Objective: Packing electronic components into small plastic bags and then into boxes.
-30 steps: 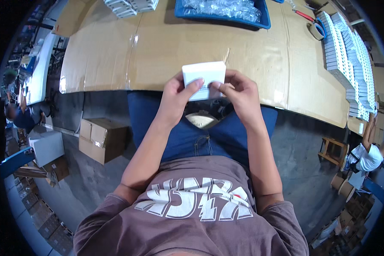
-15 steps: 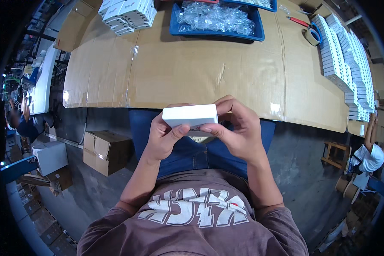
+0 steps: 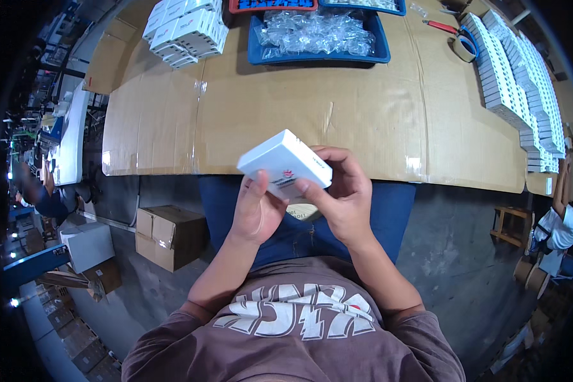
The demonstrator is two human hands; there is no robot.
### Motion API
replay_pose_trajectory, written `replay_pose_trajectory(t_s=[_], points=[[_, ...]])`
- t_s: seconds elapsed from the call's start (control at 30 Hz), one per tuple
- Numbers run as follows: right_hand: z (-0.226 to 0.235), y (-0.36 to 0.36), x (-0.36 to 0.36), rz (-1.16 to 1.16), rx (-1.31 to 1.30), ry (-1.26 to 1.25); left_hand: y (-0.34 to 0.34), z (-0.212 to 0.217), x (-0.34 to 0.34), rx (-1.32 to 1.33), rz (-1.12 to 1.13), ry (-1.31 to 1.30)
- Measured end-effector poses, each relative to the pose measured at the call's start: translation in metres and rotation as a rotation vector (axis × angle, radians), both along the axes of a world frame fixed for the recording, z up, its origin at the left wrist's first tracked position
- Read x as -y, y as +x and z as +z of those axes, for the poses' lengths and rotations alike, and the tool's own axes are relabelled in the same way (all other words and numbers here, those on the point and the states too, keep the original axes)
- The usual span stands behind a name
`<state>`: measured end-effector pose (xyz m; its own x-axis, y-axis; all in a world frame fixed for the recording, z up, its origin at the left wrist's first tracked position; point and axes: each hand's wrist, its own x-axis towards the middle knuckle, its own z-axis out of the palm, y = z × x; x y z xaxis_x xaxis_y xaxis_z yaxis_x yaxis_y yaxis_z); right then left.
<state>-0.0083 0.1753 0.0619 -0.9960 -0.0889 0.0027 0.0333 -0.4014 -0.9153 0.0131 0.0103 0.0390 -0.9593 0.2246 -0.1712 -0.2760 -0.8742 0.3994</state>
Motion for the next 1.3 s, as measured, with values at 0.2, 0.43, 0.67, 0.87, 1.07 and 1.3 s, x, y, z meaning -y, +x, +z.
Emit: replay_pose_trajectory(t_s=[0.2, 0.43, 0.67, 0.87, 1.07, 1.3], points=[[0.003, -0.019, -0.018, 0.012, -0.139, 0.208, -0.02, 0.008, 0.014, -0.316, 0.148, -0.686], [0.015, -0.032, -0.016, 0.186, -0.405, 0.422, -0.031, 0.046, 0.023, -0.48, -0.025, -0.977], [0.013, -0.02, 0.002, 0.1, -0.187, -0.036, -0.023, 0.031, 0.023, -0.379, 0.272, -0.59], [0.018, -0.019, -0.011, 0.151, -0.244, 0.007, -0.015, 0.046, 0.022, -0.453, 0.111, -0.71], [0.029, -0.024, -0.016, 0.226, -0.343, 0.1, -0.017, 0.051, 0.02, -0.57, 0.159, -0.753], [0.044, -0.025, -0.026, 0.188, -0.495, 0.207, -0.015, 0.058, 0.014, -0.636, 0.175, -0.761]])
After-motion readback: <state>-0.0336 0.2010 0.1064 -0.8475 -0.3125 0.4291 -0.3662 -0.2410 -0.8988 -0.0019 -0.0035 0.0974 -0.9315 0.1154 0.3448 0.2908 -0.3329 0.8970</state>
